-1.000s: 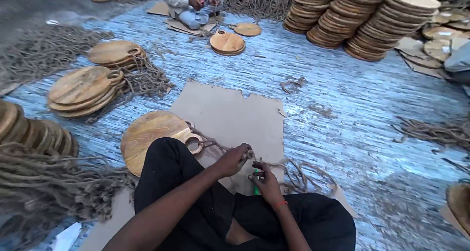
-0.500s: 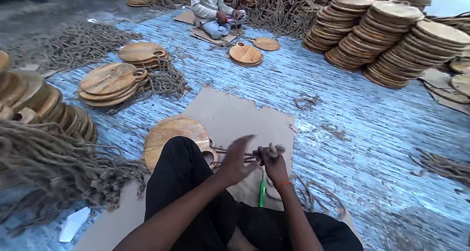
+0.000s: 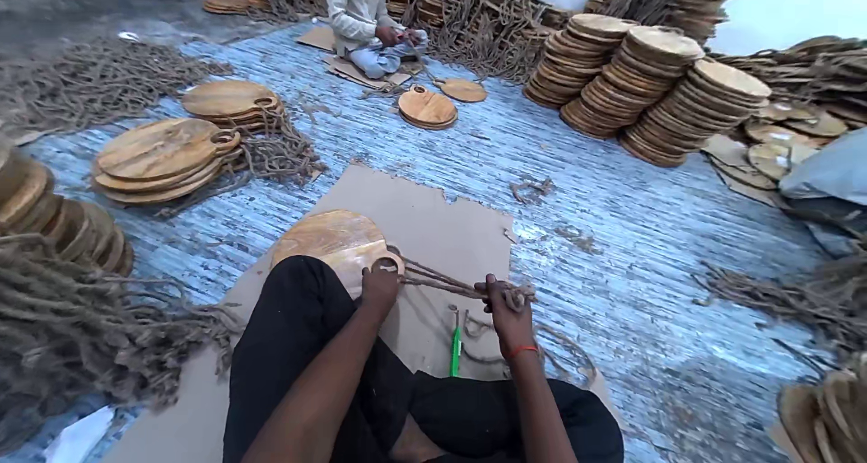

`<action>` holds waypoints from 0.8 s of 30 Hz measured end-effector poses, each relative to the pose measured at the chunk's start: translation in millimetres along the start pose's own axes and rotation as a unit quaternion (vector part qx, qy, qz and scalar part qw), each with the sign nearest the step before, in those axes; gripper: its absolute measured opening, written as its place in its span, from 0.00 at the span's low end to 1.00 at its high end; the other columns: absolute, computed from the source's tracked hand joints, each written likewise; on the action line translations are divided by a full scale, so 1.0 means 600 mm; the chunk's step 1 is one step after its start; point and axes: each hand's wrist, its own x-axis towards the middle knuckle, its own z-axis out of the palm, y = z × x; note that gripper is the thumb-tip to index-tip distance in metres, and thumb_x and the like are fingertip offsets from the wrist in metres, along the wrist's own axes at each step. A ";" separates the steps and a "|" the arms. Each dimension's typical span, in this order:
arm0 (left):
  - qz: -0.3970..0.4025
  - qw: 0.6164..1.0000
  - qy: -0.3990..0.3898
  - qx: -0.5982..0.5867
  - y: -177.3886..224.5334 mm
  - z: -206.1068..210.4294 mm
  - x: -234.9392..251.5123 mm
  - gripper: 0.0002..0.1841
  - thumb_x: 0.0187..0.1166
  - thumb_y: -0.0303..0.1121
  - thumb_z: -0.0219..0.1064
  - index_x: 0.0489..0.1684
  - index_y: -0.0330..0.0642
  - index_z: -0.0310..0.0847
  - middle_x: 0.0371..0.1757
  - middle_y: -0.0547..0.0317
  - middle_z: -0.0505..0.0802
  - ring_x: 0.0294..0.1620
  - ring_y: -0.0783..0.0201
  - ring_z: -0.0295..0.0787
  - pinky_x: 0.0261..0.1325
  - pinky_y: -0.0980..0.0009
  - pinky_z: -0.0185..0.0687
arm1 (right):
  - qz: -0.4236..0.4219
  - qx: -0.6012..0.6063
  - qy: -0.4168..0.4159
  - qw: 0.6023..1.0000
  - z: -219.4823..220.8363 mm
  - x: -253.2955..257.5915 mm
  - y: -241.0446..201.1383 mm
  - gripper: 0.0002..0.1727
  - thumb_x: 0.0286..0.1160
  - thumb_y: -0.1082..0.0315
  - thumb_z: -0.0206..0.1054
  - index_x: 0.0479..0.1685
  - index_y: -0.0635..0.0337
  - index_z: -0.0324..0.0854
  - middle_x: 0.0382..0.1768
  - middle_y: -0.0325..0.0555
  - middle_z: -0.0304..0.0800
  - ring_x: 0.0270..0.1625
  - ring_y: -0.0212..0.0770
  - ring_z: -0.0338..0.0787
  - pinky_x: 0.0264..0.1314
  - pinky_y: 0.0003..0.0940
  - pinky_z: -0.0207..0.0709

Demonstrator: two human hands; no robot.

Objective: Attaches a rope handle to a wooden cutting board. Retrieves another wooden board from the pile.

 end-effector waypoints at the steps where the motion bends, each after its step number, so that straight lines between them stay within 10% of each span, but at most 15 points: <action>1: -0.002 1.000 0.017 -0.017 -0.002 0.003 0.006 0.19 0.89 0.34 0.57 0.71 0.34 0.81 0.75 0.41 0.85 0.83 0.40 0.72 0.81 0.37 0.62 | 0.022 0.017 0.007 1.000 -0.007 -0.005 0.008 0.13 0.87 0.64 0.65 0.49 0.68 0.83 0.37 0.48 0.96 0.33 0.36 0.92 0.37 0.30 0.85; 7: -0.001 0.994 0.096 -0.060 -0.014 0.014 0.042 0.27 0.85 0.39 0.64 0.80 0.36 0.71 0.81 0.40 0.78 0.80 0.39 0.75 0.77 0.36 0.68 | 0.041 0.044 -0.008 0.998 -0.010 -0.036 0.019 0.13 0.86 0.65 0.66 0.47 0.70 0.85 0.36 0.48 0.96 0.33 0.37 0.93 0.40 0.31 0.88; 12: 0.069 0.997 -0.010 0.025 -0.031 0.016 0.082 0.26 0.81 0.53 0.65 0.71 0.48 0.83 0.80 0.52 0.82 0.85 0.44 0.68 0.81 0.31 0.55 | -0.038 0.006 -0.023 0.999 -0.008 -0.068 -0.001 0.12 0.83 0.64 0.67 0.43 0.67 0.87 0.34 0.44 0.96 0.33 0.34 0.94 0.40 0.28 0.90; 24: 0.174 0.983 0.004 -0.057 0.018 0.029 0.031 0.21 0.83 0.31 0.63 0.72 0.30 0.78 0.71 0.34 0.86 0.80 0.33 0.74 0.90 0.26 0.31 | -0.053 0.053 0.003 0.997 -0.048 -0.086 -0.048 0.13 0.88 0.67 0.59 0.49 0.71 0.81 0.33 0.37 0.93 0.32 0.26 0.90 0.40 0.25 0.88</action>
